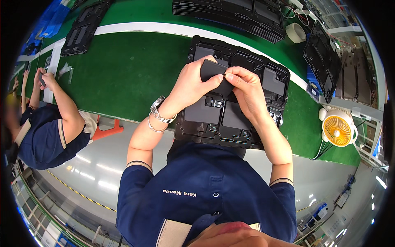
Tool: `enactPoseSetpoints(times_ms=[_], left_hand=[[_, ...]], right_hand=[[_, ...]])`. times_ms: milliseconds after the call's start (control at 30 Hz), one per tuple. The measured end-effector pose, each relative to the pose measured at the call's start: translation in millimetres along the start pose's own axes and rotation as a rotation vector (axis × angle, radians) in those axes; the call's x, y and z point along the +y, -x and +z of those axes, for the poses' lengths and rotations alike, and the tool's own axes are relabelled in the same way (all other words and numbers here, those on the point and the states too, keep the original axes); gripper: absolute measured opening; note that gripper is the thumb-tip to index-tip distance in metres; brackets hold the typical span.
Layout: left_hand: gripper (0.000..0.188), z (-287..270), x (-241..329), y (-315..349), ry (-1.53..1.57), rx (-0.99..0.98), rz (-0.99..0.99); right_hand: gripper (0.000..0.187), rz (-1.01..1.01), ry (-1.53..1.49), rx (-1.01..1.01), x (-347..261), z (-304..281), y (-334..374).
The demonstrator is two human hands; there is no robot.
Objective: Assembling small black plastic components into a larger tray on a production line.
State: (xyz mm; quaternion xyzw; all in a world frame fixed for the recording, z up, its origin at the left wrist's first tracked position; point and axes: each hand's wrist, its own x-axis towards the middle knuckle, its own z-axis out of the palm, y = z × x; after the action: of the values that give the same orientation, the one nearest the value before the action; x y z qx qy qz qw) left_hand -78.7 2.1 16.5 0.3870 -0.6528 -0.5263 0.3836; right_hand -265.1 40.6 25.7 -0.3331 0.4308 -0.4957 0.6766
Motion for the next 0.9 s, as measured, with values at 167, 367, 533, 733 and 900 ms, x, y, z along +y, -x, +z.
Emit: enactPoseSetpoints(times_ms=[167,367,533,733,900], left_hand=[[0.023,1.4,-1.2,-0.3,0.004,0.004,0.014],[0.021,0.3,-1.0,0.6,0.048,0.001,0.001],[0.021,0.5,-3.1,0.3,0.044,-0.008,0.004],[0.023,-1.0,-4.1,0.6,0.215,0.067,0.049],[0.02,-0.5,-9.4,-4.1,0.16,0.061,0.074]], right_hand=[[0.007,-0.061,0.066,0.043,0.4,4.6,3.0],[0.006,-0.242,0.146,0.032,6.4,9.3,4.0],[0.007,-0.211,0.17,0.03,5.2,7.5,3.8],[0.015,-0.142,0.729,-0.053,-36.1,2.9,1.2],[0.017,-0.192,0.963,-0.015,-48.2,-19.6,2.2]])
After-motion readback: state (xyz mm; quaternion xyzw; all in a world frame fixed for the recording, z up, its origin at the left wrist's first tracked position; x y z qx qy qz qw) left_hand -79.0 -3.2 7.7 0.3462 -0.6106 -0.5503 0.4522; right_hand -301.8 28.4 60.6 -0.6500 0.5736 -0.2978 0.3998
